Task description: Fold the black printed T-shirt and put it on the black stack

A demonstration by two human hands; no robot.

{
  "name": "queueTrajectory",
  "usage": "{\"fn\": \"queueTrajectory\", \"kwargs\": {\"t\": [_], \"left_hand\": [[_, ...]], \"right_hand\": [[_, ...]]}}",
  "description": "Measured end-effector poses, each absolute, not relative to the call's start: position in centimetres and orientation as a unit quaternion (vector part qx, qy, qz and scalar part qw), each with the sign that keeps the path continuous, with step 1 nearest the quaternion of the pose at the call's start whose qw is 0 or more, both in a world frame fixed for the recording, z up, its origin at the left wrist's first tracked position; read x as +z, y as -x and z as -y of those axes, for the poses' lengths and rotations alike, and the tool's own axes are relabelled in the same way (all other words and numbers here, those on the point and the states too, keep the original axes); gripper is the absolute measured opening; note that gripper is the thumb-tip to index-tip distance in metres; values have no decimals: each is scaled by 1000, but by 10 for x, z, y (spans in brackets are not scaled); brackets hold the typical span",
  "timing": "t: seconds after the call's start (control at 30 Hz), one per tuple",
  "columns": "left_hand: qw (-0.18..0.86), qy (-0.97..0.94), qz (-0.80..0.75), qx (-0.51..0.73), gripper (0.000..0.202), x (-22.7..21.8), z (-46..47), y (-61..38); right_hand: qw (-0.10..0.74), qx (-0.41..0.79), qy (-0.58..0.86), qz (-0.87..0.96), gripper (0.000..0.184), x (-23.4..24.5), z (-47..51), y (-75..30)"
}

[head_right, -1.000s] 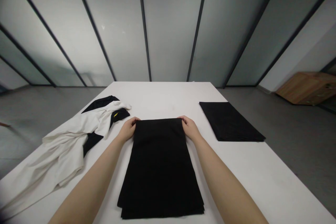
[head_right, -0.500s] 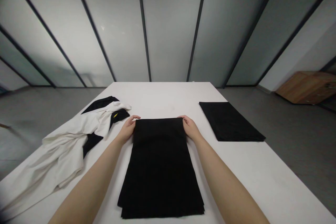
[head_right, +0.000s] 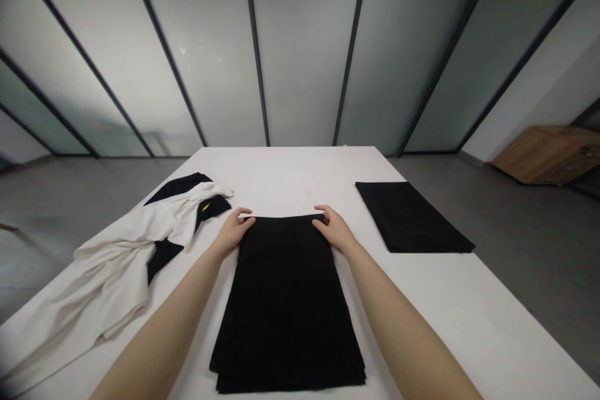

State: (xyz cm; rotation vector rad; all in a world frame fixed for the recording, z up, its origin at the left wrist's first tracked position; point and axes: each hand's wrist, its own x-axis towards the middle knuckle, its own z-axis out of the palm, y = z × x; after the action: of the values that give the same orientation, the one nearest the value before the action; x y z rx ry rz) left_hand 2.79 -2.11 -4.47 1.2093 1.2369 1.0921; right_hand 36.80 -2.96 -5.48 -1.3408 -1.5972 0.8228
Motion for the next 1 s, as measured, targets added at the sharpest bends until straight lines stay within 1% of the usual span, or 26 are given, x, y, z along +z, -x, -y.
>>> {"fn": "queueTrajectory", "kwargs": {"t": [0.07, 0.13, 0.2, 0.27, 0.33, 0.37, 0.4, 0.47, 0.5, 0.53, 0.57, 0.6, 0.63, 0.67, 0.7, 0.73, 0.77, 0.9, 0.97, 1.0], "left_hand": [[524, -455, -515, 503, 64, -45, 20, -29], [555, -420, -510, 506, 62, -41, 21, -25], [626, -421, -492, 434, 53, -35, 25, -16], [698, -438, -467, 320, 48, -29, 30, -3], [736, -452, -452, 223, 48, -24, 34, 9], [741, -459, -449, 196, 50, -23, 35, 13], [738, -467, -449, 187, 52, -23, 35, 15], [707, -486, -462, 223, 58, -27, 32, 11], [680, -492, -475, 264, 61, -30, 30, 5], [644, -493, -491, 319, 65, -33, 27, -2], [602, -488, -507, 377, 69, -36, 24, -9], [562, -479, -521, 428, 72, -38, 22, -16], [531, -469, -530, 465, 73, -38, 21, -22], [515, -463, -535, 484, 72, -37, 21, -26], [518, -462, -533, 483, 69, -35, 22, -28], [540, -468, -525, 463, 65, -31, 25, -26], [574, -476, -510, 429, 60, -26, 29, -23], [715, -491, -442, 228, 43, -8, 44, -2], [737, -501, -427, 154, 37, -6, 47, 1], [731, -513, -425, 148, 34, -7, 47, 0]], "right_hand": [[471, 360, 534, 602, 55, -52, 29, -365], [487, 421, 542, 541, 65, -46, 30, -364], [447, 497, 559, 490, 72, -39, 33, -367], [377, 558, 568, 473, 79, -31, 38, -375], [322, 595, 554, 486, 87, -24, 43, -386], [303, 606, 539, 500, 88, -21, 45, -391], [285, 615, 521, 519, 84, -20, 46, -395], [261, 620, 490, 555, 63, -21, 44, -399], [266, 613, 481, 568, 50, -23, 41, -398], [289, 597, 481, 573, 39, -26, 37, -394], [330, 576, 487, 568, 33, -30, 33, -389], [379, 552, 495, 554, 31, -34, 29, -384], [425, 529, 503, 536, 33, -37, 26, -378], [458, 512, 510, 517, 37, -40, 24, -374], [473, 508, 516, 502, 41, -41, 23, -371], [467, 515, 520, 496, 44, -41, 23, -371], [443, 533, 521, 497, 46, -40, 25, -372], [299, 630, 498, 516, 39, -32, 39, -387], [265, 654, 496, 506, 36, -29, 43, -390], [271, 658, 498, 496, 34, -29, 44, -388]]}}
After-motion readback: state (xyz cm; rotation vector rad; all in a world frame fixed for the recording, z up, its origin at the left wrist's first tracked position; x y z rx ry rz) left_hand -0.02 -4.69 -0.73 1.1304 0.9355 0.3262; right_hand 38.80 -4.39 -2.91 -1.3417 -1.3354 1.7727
